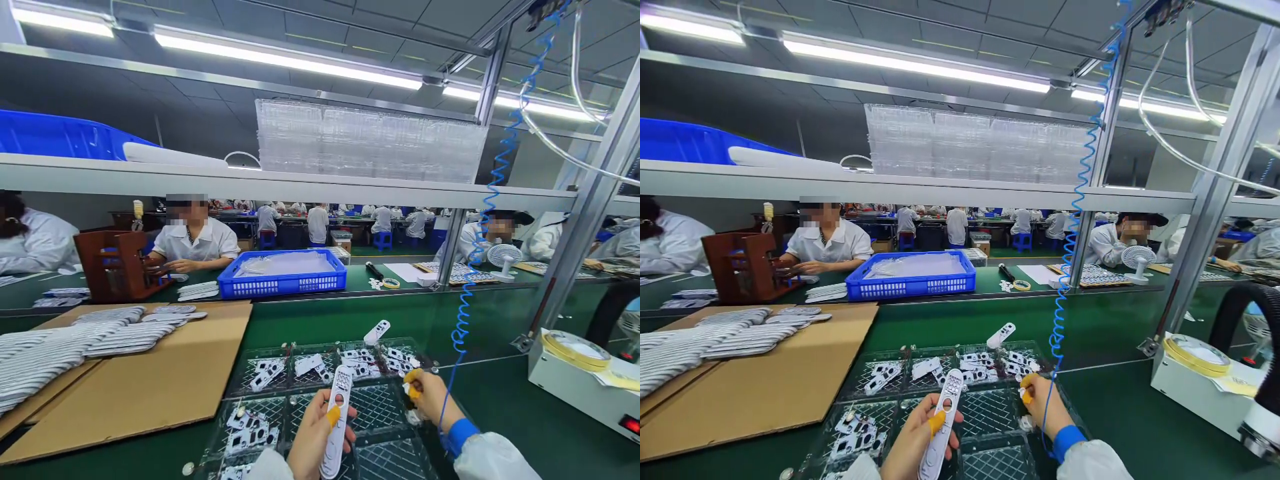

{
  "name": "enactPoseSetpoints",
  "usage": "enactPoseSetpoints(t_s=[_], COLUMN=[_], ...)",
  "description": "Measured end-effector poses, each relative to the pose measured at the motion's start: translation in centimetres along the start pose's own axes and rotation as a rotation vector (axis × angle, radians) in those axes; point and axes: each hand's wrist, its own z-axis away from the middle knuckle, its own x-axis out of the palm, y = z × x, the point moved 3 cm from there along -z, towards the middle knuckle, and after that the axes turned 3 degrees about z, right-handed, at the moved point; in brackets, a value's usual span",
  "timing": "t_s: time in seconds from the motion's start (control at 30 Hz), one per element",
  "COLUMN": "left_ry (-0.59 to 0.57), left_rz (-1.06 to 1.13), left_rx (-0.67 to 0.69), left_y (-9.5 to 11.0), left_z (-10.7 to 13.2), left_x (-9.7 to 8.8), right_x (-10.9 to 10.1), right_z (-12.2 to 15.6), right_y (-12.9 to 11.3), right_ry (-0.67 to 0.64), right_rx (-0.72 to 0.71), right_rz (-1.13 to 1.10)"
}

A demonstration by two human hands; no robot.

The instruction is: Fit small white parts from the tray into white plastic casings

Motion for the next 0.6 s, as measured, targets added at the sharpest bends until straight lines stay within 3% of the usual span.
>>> enactPoseSetpoints(t_s=[0.1, 0.27, 0.4, 0.5, 0.6], left_ry=[0.006, -0.071, -0.12, -0.13, -0.118], left_rz=[0.016, 0.043, 0.025, 0.038, 0.029], left_rx=[0.011, 0.015, 0.081, 0.121, 0.136], left_y=[-0.4, -0.7, -0.4, -0.8, -1.4], left_z=[0.0, 0.3, 0.9, 0.8, 0.3], left_x=[0.1, 1.5, 2.1, 1.8, 1.4], right_x=[0.5, 2.6, 4.4, 5.1, 5.8], right_z=[1.2, 4.2, 5.7, 6.3, 6.9], right_y=[-2.8, -10.0, -12.9, -13.3, -13.3], right_ry=[-0.051, -0.239, -0.143, -0.011, -0.004], right_rx=[0.03, 0.127, 0.057, -0.031, -0.024], right_rz=[-0.178, -0.51, -0.346, -0.124, -0.137])
